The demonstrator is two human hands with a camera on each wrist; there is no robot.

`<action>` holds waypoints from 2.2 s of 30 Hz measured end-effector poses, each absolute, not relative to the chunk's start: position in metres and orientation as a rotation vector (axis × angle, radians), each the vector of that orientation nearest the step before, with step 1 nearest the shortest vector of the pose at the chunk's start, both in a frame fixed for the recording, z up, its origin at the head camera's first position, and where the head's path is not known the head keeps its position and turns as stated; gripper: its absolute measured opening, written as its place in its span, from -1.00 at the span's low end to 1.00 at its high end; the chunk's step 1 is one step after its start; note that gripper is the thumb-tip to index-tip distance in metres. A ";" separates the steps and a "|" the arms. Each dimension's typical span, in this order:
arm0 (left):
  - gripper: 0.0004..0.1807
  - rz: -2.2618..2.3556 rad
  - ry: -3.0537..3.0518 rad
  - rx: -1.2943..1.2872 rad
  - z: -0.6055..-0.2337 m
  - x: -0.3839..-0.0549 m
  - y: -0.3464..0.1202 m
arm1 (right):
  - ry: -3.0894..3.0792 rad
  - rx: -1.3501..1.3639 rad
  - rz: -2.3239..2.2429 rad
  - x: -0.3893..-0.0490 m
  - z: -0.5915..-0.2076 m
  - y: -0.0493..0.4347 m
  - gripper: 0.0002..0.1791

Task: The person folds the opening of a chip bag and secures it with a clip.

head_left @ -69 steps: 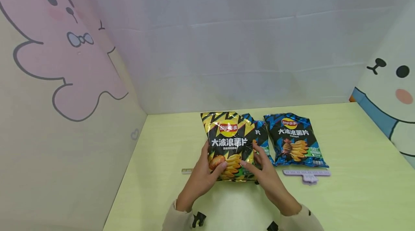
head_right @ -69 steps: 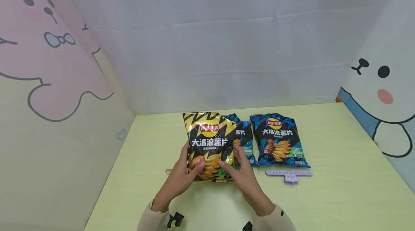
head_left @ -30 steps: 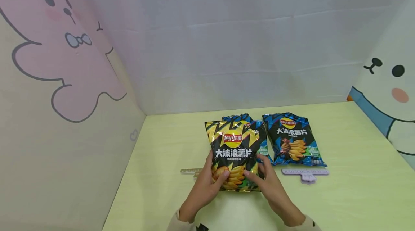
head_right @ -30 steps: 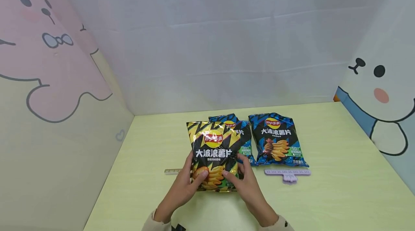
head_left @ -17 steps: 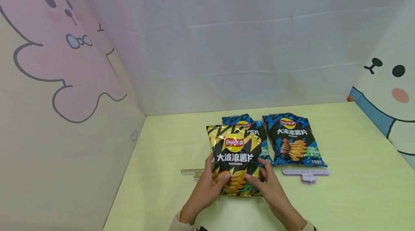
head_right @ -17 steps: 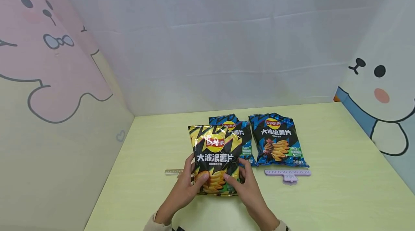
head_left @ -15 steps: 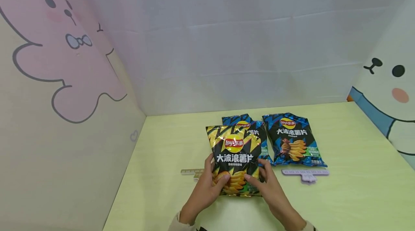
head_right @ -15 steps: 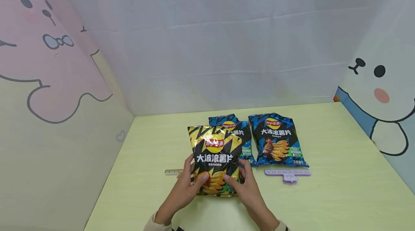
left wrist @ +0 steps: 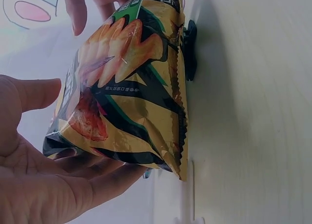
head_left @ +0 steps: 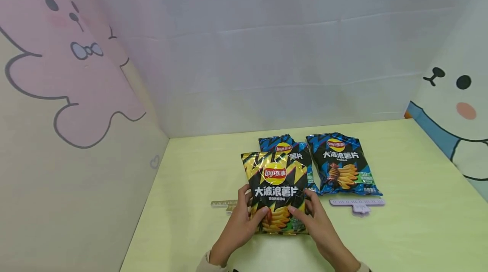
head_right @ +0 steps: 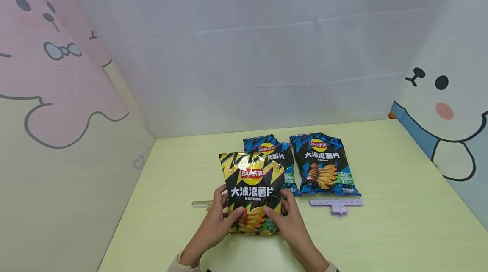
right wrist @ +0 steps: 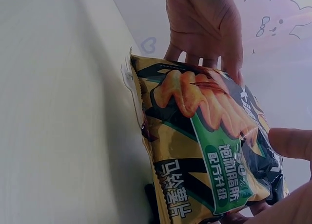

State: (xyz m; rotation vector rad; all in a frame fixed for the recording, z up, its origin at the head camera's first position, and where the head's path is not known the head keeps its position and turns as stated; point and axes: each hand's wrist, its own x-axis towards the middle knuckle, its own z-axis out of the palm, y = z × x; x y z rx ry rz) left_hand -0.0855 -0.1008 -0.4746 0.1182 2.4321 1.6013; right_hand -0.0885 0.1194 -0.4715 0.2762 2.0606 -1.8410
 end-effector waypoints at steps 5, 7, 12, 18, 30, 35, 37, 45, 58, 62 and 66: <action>-0.17 1.634 2.377 0.094 -0.479 -0.085 -0.102 | 2.047 0.277 -1.850 -0.087 -0.475 0.122 -0.01; -0.17 1.641 2.364 0.097 -0.480 -0.086 -0.103 | 2.047 0.280 -1.843 -0.087 -0.476 0.123 0.00; -0.19 1.668 2.318 0.132 -0.481 -0.087 -0.107 | 2.041 0.285 -1.830 -0.087 -0.478 0.124 0.01; -0.18 1.663 2.301 0.155 -0.481 -0.087 -0.110 | 2.033 0.268 -1.841 -0.087 -0.482 0.124 -0.05; -0.15 1.701 2.253 0.125 -0.484 -0.088 -0.110 | 2.043 0.274 -1.822 -0.089 -0.484 0.123 -0.05; -0.12 1.705 2.242 0.115 -0.487 -0.089 -0.110 | 2.051 0.268 -1.828 -0.089 -0.486 0.123 -0.03; -0.12 1.705 2.241 0.112 -0.488 -0.089 -0.110 | 2.053 0.268 -1.828 -0.089 -0.487 0.123 -0.02; -0.11 1.713 2.230 0.114 -0.486 -0.088 -0.110 | 2.106 0.279 -1.803 -0.089 -0.488 0.120 -0.07; -0.11 1.685 2.202 0.131 -0.486 -0.086 -0.109 | 2.160 0.240 -1.858 -0.105 -0.480 0.128 -0.17; -0.11 1.677 2.200 0.148 -0.486 -0.086 -0.110 | 2.143 0.269 -1.851 -0.110 -0.478 0.132 -0.15; -0.12 1.658 2.216 0.162 -0.485 -0.090 -0.113 | 2.147 0.270 -1.842 -0.111 -0.478 0.134 -0.15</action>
